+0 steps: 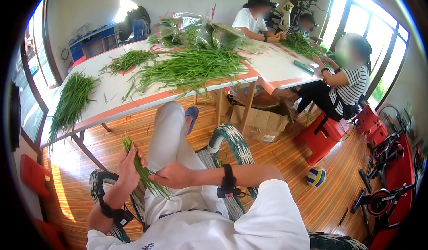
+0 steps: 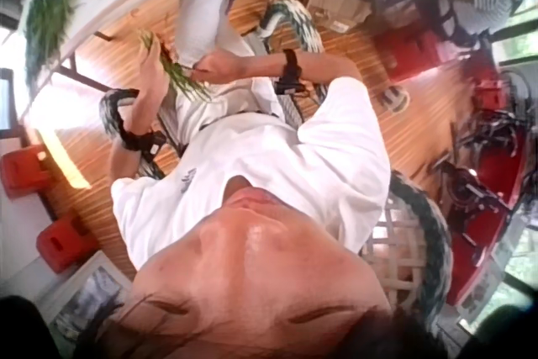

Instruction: The person bundles long green stalks by hand while seated at a table.

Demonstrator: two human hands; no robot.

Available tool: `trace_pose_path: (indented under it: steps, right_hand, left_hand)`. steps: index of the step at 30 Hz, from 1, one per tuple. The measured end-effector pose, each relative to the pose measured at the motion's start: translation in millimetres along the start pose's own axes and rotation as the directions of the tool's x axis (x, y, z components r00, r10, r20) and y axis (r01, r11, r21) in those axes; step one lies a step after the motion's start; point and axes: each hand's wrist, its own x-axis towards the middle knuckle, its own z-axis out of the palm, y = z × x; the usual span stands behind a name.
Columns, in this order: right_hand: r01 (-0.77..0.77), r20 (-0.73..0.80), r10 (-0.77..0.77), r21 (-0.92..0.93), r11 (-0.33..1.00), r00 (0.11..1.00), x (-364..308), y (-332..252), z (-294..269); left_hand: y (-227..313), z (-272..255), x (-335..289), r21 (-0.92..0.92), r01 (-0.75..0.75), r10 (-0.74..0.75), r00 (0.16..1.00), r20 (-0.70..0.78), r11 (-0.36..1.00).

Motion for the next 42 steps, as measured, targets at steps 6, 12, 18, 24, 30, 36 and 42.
trace_pose_path:
  steps: [6,12,18,24,30,36,42]
  right_hand:
    - [-0.092,-0.525,-0.091,-0.313,0.945,0.846,23,34,-66]
    - [-0.3,-0.768,-0.19,-0.447,0.843,0.611,20,52,-142]
    - [-0.258,-0.654,-0.261,-0.586,0.768,0.71,37,64,-156]
    - [-0.253,-0.492,-0.141,-0.647,0.719,0.859,82,96,-191]
    - [-0.393,-0.311,0.249,-0.599,0.698,0.917,104,108,-207]
    - [-0.308,-0.442,0.02,-0.593,0.744,0.897,102,95,-215]
    - [-0.348,-0.581,-0.044,-0.544,0.764,0.813,107,82,-214]
  left_hand:
    - [13,0,7,-0.019,0.026,-0.028,0.995,-0.094,0.999]
    - [12,-4,10,-0.013,0.06,-0.06,0.998,-0.024,0.998]
    - [8,3,7,-0.022,0.131,-0.13,0.99,0.049,0.991]
    - [14,3,4,0.01,0.18,-0.18,0.977,0.114,0.984]
    - [12,4,4,0.035,0.179,-0.183,0.969,0.166,0.983]
    - [13,6,4,0.016,0.199,-0.199,0.967,0.157,0.98]
    - [17,5,3,0.017,0.153,-0.154,0.98,0.124,0.988]
